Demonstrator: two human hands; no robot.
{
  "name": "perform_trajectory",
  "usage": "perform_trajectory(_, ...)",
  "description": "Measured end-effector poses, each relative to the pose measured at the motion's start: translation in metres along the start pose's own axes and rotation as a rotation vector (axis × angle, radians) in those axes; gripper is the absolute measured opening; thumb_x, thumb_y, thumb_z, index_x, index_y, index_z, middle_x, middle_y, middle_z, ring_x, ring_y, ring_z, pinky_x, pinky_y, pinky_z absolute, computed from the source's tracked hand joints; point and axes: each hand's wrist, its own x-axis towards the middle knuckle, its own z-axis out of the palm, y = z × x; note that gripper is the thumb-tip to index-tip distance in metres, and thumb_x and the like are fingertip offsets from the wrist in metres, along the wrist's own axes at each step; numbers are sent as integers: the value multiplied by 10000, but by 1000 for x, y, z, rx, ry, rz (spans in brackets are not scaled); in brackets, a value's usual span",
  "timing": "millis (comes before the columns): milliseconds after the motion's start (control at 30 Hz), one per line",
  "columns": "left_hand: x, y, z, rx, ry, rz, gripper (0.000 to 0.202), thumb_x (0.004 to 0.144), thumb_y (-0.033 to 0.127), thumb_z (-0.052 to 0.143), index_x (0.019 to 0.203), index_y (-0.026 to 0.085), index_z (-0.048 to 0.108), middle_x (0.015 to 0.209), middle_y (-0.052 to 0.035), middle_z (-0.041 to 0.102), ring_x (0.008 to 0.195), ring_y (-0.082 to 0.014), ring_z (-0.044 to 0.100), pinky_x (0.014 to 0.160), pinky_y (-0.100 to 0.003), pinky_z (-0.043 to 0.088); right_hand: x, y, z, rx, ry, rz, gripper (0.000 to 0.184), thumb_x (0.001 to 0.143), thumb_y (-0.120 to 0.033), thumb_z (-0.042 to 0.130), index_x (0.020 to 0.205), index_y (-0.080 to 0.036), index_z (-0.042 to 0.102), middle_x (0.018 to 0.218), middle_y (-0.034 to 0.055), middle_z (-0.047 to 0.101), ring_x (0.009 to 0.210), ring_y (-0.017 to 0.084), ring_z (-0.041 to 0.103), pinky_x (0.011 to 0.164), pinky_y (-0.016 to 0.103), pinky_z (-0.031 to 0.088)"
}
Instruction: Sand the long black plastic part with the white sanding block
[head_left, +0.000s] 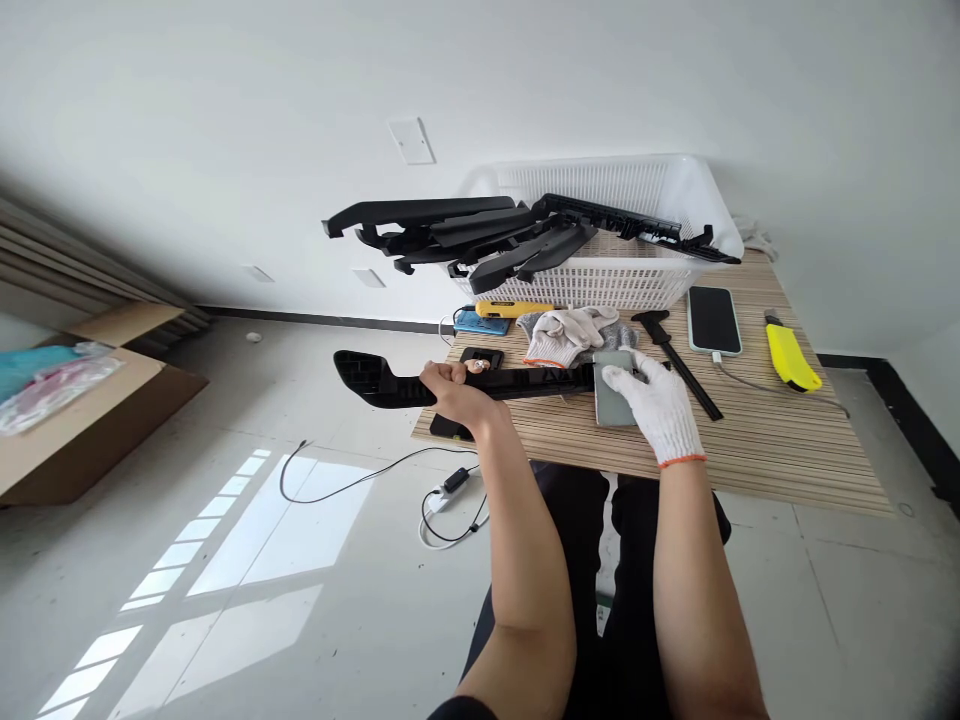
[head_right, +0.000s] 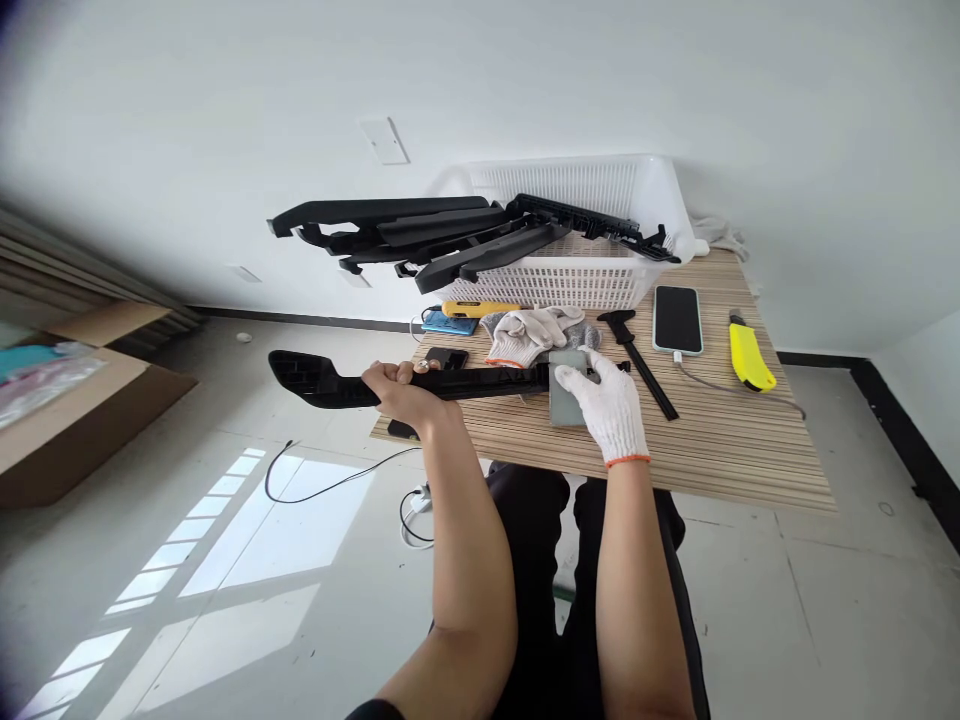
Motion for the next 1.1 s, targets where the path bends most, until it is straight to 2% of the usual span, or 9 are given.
perform_trajectory(133,2,0,-2,19,-12,5,453,798,461,560,741,248,164,654,67,186,495,-81,381,530,-221,444,1,2,-2,168,306,21,488,769,-592,730,1077,-214,755,931,70,749,831,236,683,762,388,568)
perform_trajectory(200,1,0,-1,16,-27,0,454,800,465,555,745,248,160,655,67,188,496,-84,386,534,-224,441,-1,-1,-2,430,327,16,447,768,-570,735,1059,-234,693,914,38,715,750,187,669,668,335,570)
perform_trajectory(333,-8,0,6,-25,-30,-27,426,815,420,558,733,245,178,655,66,207,493,-84,380,547,-226,439,-12,-11,2,700,107,-81,352,751,-494,752,992,-277,615,777,-41,614,611,118,591,563,270,536)
perform_trajectory(467,-17,-2,11,-72,-41,-82,410,825,385,568,712,240,202,652,67,219,501,-82,383,562,-226,439,-27,-18,7,674,-187,-48,421,790,-451,730,1173,-308,631,667,-91,561,367,60,353,319,208,305)
perform_trajectory(633,-19,-4,12,-41,-54,-68,445,837,427,578,707,237,198,656,71,212,507,-75,375,575,-229,445,-37,-20,15,766,-516,-49,557,771,-405,738,1303,-322,595,922,-18,702,624,136,663,462,231,506)
perform_trajectory(767,-21,0,13,-61,-36,-69,396,862,371,544,695,236,211,640,69,223,496,-80,372,560,-233,445,-38,-21,26,663,-641,-55,401,795,-572,674,1043,-258,664,949,20,698,705,169,660,531,271,528)
perform_trajectory(833,-22,2,14,-78,-21,-70,376,868,347,530,687,235,220,633,69,227,489,-80,376,554,-233,445,-37,-22,32,431,-519,-71,364,779,-587,714,863,-241,637,848,5,681,687,160,623,567,271,508)
perform_trajectory(967,-22,3,14,-109,-13,-78,357,861,334,528,682,235,235,622,72,237,479,-82,397,553,-235,453,-34,-22,39,107,27,-88,381,773,-589,734,775,-237,590,799,-3,687,756,178,617,706,304,493)
perform_trajectory(1100,-18,0,11,-83,-32,-6,402,831,400,566,694,238,225,625,78,230,478,-76,397,547,-224,447,-35,-22,42,127,-113,-145,361,766,-562,747,778,-237,591,839,-2,716,793,191,640,738,312,486)
